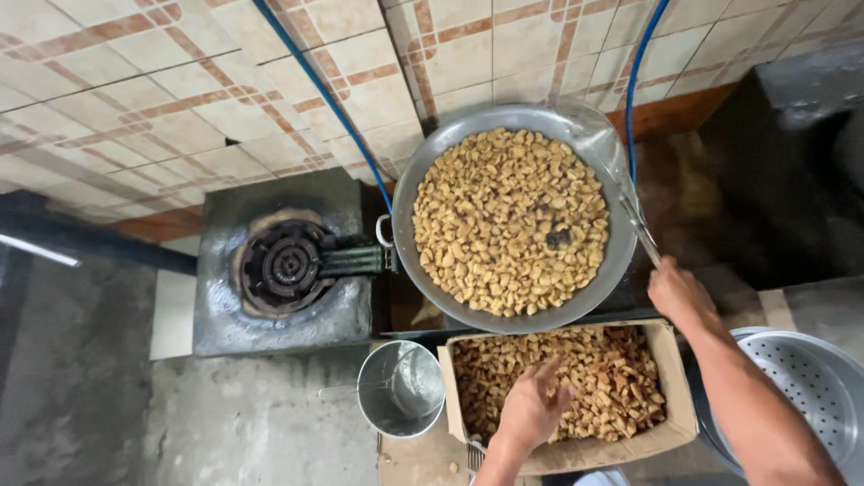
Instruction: The person is stirring fried items in a large pan over a floor-based burner and transferring them into a cardboard box using a metal skimmer.
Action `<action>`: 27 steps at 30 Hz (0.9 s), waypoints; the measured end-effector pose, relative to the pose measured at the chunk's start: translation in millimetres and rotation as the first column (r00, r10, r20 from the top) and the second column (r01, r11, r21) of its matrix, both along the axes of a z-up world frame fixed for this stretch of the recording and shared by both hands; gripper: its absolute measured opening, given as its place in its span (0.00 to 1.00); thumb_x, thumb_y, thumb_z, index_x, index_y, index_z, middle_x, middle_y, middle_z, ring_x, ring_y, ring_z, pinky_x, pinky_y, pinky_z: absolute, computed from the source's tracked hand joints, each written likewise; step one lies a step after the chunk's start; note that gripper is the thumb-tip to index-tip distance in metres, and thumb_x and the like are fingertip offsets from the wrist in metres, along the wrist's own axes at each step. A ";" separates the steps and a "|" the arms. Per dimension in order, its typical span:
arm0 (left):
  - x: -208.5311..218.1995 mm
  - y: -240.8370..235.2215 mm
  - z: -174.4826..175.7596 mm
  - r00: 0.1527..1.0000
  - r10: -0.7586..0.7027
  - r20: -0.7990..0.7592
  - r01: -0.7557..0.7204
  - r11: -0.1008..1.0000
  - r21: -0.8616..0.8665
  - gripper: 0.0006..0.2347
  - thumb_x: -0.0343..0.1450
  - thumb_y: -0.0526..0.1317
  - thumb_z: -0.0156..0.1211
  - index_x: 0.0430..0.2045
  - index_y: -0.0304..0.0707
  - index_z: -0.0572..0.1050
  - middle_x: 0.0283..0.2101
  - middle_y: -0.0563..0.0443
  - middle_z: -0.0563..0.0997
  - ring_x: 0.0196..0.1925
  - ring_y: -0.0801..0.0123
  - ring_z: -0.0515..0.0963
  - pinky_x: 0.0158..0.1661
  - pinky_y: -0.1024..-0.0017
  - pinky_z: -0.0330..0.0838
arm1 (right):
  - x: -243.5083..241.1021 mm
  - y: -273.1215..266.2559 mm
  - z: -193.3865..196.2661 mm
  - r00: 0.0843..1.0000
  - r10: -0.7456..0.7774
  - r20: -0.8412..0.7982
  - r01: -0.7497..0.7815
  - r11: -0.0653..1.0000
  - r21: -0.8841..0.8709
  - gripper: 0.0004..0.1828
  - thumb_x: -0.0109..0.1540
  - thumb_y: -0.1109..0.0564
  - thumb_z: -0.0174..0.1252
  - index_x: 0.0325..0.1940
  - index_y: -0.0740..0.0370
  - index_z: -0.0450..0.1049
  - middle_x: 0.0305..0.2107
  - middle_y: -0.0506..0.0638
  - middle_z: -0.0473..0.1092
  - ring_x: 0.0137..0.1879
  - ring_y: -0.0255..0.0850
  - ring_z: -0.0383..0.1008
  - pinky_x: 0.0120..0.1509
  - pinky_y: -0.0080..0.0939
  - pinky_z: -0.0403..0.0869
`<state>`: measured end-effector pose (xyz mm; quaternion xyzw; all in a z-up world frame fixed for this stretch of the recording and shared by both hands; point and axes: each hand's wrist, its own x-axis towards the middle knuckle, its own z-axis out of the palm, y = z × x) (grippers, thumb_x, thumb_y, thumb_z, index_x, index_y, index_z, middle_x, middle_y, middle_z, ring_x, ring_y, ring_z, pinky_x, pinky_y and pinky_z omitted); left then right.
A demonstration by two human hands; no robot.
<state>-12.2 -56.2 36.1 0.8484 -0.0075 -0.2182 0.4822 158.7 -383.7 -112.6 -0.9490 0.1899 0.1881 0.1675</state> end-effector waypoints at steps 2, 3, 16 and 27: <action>-5.4 -12.0 -10.9 0.987 0.046 -0.152 -0.046 0.999 0.004 0.27 0.73 0.48 0.59 0.68 0.43 0.65 0.60 0.35 0.76 0.51 0.48 0.82 0.57 0.62 0.73 | 10.7 5.1 -19.5 0.998 0.060 -0.020 -0.060 0.998 0.024 0.17 0.69 0.50 0.48 0.53 0.65 0.67 0.38 0.73 0.76 0.45 0.70 0.80 0.49 0.67 0.78; -9.2 -18.8 -19.8 0.972 0.069 -0.226 -0.070 0.998 0.005 0.28 0.73 0.49 0.59 0.69 0.44 0.64 0.62 0.36 0.74 0.50 0.49 0.83 0.57 0.63 0.73 | 10.4 12.9 -30.8 0.992 0.125 -0.006 -0.125 0.992 0.005 0.16 0.68 0.50 0.48 0.53 0.65 0.68 0.38 0.74 0.76 0.46 0.69 0.79 0.50 0.66 0.78; -60.5 -171.6 -128.6 0.961 -0.092 -0.261 -0.047 0.877 -0.479 0.58 0.67 0.46 0.75 0.75 0.25 0.24 0.67 0.22 0.69 0.56 0.51 0.79 0.55 0.68 0.74 | -82.0 35.2 30.8 0.962 0.270 0.038 -0.271 0.929 0.253 0.18 0.66 0.49 0.54 0.49 0.67 0.69 0.35 0.67 0.76 0.40 0.61 0.77 0.44 0.60 0.76; -75.8 -174.5 -108.8 0.981 -0.055 -0.185 -0.091 0.712 -0.696 0.63 0.70 0.33 0.84 0.67 0.24 0.14 0.69 0.23 0.70 0.62 0.62 0.77 0.62 0.70 0.75 | -131.0 37.0 18.6 0.989 0.085 -0.120 0.001 0.812 0.583 0.16 0.65 0.49 0.54 0.50 0.62 0.70 0.28 0.52 0.76 0.35 0.40 0.77 0.41 0.42 0.77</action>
